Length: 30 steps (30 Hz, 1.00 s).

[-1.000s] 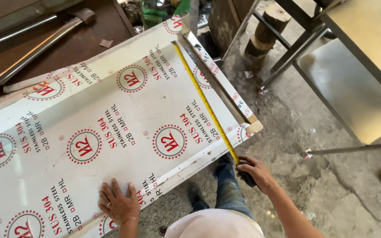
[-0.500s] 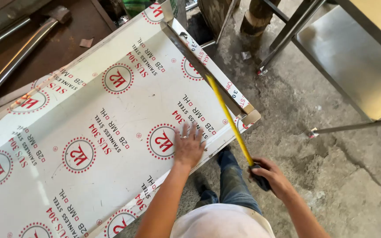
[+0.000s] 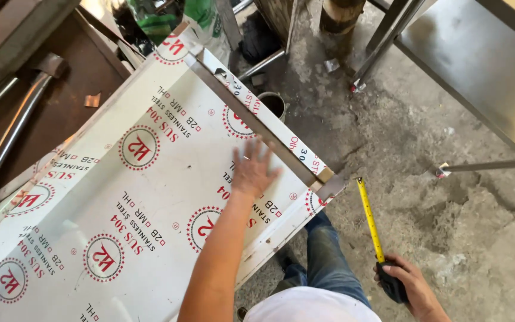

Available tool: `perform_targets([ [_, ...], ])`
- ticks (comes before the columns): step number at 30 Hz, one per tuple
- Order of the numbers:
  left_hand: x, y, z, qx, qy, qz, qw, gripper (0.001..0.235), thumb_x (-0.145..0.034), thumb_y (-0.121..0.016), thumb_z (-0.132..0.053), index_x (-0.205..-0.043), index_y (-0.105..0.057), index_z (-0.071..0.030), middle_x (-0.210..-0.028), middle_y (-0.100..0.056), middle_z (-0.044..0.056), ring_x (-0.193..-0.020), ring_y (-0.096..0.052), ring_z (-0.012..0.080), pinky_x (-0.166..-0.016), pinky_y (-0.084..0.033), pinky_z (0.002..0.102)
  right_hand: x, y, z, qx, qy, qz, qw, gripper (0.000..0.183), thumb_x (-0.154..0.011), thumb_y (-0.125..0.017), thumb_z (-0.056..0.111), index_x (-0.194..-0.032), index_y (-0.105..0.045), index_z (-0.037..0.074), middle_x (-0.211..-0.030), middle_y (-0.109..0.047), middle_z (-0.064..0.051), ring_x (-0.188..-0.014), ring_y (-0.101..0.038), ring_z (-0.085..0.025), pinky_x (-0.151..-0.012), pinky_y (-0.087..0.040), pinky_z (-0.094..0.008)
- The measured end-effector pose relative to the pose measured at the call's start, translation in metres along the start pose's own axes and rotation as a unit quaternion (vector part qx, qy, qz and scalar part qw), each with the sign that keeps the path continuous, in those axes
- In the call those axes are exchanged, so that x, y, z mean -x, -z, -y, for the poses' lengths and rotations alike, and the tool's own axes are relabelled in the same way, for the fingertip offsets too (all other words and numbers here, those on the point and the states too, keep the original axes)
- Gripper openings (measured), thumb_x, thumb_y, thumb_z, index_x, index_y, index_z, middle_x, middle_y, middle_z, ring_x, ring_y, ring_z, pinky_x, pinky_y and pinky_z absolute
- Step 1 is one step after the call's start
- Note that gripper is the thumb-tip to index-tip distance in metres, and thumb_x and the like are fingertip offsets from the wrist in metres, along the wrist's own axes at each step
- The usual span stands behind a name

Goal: Measuring and inspecting stainless steel sheets on a fabrication floor.

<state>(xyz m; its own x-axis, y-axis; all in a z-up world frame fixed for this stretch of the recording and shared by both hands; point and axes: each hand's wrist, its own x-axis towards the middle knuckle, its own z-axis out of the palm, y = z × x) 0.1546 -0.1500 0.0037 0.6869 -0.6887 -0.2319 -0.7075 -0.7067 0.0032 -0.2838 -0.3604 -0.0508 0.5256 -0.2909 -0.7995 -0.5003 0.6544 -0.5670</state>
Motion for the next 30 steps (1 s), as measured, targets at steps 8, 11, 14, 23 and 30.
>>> perform_targets([
  [8, -0.006, -0.024, -0.02, -0.029, 0.015, -0.047, 0.998, 0.07, -0.103, -0.037, -0.054, -0.162, -0.026, -0.02, -0.17, -0.018, 0.002, -0.151, -0.021, 0.0414, -0.119, -0.014, 0.066, -0.019, 0.0, 0.044, 0.025, -0.042, -0.039, 0.998, 0.042, -0.089, -0.06, 0.011, -0.127, -0.062, -0.007, -0.099, -0.071, -0.017, -0.087, -0.069, -0.025, -0.077, -0.053, -0.036],
  [11, 0.041, -0.035, -0.055, -0.002, -0.092, -0.064, 0.994, 0.064, -0.102, -0.038, -0.052, -0.16, -0.03, -0.025, -0.169, -0.02, -0.002, -0.152, -0.02, 0.0392, -0.12, -0.01, 0.067, -0.027, -0.007, 0.052, 0.029, -0.033, -0.031, 0.999, 0.042, -0.089, -0.061, 0.01, -0.127, -0.062, -0.007, -0.1, -0.071, -0.016, -0.087, -0.069, -0.025, -0.078, -0.054, -0.037],
  [14, 0.073, -0.042, -0.063, 0.076, -0.145, -0.068, 0.984, 0.061, -0.104, -0.039, -0.054, -0.159, -0.035, -0.028, -0.169, -0.023, -0.004, -0.156, -0.02, 0.0355, -0.124, -0.008, 0.064, -0.026, -0.011, 0.052, 0.039, -0.024, -0.02, 0.999, 0.042, -0.088, -0.062, 0.01, -0.127, -0.062, -0.006, -0.1, -0.072, -0.016, -0.087, -0.069, -0.026, -0.078, -0.054, -0.037],
  [23, 0.16, -0.048, -0.001, 0.143, -0.011, -0.087, 0.986, 0.059, -0.102, -0.041, -0.051, -0.155, -0.043, -0.024, -0.168, -0.026, 0.006, -0.154, -0.018, 0.0334, -0.124, -0.01, 0.055, -0.003, -0.05, 0.04, 0.085, 0.023, 0.039, 0.995, 0.05, -0.086, -0.061, 0.012, -0.135, -0.058, -0.001, -0.1, -0.071, -0.016, -0.086, -0.069, -0.026, -0.078, -0.055, -0.037],
  [30, 0.304, -0.08, 0.015, 0.157, 0.073, -0.11, 0.979, 0.06, -0.101, -0.049, -0.051, -0.153, -0.046, -0.021, -0.165, -0.032, 0.007, -0.152, -0.026, 0.033, -0.122, -0.016, 0.055, 0.014, -0.065, -0.022, 0.108, 0.009, 0.054, 0.993, 0.049, -0.085, -0.063, 0.014, -0.132, -0.058, -0.001, -0.1, -0.072, -0.017, -0.085, -0.07, -0.027, -0.075, -0.055, -0.038],
])
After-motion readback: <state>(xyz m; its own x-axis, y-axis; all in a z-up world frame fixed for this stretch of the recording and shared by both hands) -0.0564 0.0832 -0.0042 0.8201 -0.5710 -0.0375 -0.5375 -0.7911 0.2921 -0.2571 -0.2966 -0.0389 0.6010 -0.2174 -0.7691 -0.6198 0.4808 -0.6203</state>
